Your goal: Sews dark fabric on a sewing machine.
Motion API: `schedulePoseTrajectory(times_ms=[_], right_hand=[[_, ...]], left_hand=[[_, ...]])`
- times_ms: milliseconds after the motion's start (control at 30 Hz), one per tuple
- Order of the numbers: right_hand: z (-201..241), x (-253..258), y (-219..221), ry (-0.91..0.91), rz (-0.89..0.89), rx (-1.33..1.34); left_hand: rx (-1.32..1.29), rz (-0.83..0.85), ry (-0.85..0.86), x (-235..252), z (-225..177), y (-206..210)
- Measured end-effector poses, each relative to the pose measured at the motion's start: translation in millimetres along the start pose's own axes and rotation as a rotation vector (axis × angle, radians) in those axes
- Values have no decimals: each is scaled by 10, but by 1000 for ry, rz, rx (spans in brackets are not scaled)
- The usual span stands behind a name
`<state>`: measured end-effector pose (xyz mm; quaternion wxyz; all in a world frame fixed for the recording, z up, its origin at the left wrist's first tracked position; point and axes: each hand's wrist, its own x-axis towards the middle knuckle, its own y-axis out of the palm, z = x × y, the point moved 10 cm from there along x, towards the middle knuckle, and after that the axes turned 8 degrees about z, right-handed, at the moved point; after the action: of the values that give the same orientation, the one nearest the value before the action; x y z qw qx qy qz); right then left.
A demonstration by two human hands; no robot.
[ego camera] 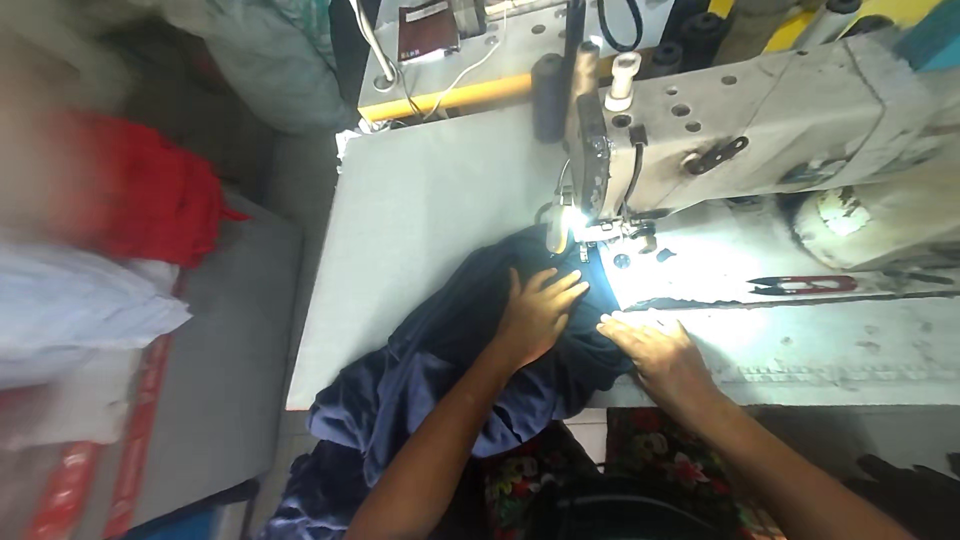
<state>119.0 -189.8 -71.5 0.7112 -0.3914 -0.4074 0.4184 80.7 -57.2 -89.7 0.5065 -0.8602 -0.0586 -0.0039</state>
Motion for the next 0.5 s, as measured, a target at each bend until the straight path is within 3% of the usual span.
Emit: schedulePoseTrajectory(times_ms=[500], right_hand=[[1, 55, 26, 14, 3, -25]], left_hand=[[-16, -9, 14, 49, 39, -33]])
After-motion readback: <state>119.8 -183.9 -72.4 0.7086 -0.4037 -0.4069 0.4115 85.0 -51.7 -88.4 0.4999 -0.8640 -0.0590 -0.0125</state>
